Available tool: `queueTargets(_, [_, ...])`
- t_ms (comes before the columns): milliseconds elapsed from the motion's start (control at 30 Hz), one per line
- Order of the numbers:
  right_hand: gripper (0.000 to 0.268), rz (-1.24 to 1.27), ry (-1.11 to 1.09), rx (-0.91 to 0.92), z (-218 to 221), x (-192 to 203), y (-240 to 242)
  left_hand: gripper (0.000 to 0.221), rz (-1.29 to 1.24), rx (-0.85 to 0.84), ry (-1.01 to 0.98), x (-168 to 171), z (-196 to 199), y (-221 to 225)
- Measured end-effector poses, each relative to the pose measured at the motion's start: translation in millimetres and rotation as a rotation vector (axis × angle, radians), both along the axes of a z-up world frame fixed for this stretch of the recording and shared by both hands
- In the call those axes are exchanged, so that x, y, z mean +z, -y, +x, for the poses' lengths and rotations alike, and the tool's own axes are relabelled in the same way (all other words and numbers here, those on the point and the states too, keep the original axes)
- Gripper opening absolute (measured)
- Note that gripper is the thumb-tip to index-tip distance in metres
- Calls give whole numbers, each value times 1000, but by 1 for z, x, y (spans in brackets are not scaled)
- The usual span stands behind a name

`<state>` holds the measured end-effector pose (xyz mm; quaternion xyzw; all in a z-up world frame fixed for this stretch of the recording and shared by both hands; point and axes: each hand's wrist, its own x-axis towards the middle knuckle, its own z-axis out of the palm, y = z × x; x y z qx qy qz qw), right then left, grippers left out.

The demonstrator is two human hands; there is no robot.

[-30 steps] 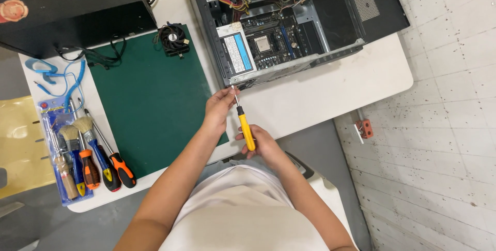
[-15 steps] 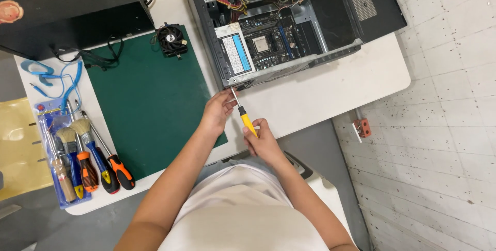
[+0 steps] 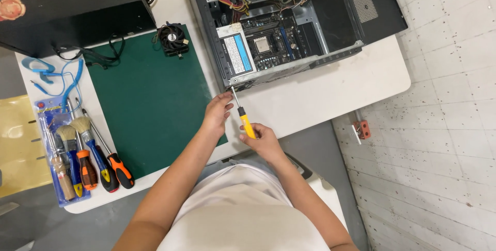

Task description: Removing a power supply unit from a computer case by unscrewing it and disconnecting internal cables.

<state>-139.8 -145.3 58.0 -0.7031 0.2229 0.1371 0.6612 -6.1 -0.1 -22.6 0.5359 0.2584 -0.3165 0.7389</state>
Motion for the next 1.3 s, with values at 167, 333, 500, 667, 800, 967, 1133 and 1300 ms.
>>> queueTargets(167, [28, -13, -50, 37, 6, 17, -4, 33, -1, 21, 37, 7, -4, 4])
queueTargets(333, [30, 62, -36, 4, 3, 9, -3, 32, -25, 40, 47, 9, -3, 5])
queueTargets(500, [35, -43, 26, 23, -3, -10, 7, 30, -78, 109, 20, 26, -3, 6])
queueTargets(667, [36, -97, 18, -28, -1, 11, 12, 31, -123, 147, 7, 21, -3, 9])
queueTargets(800, [34, -118, -26, -17, -4, 23, 13, 32, -149, 188, 0, 34, -5, 12])
queueTargets(967, [33, -122, -49, -38, -8, 31, 14, 32, -123, 247, -20, 56, -8, 19])
queueTargets(1133, [32, -111, -54, -52, -15, 34, 17, 34, -104, 281, -16, 61, -9, 23])
queueTargets(1300, [31, -118, -68, -69, -18, 35, 19, 34, -85, 267, -4, 64, -8, 24])
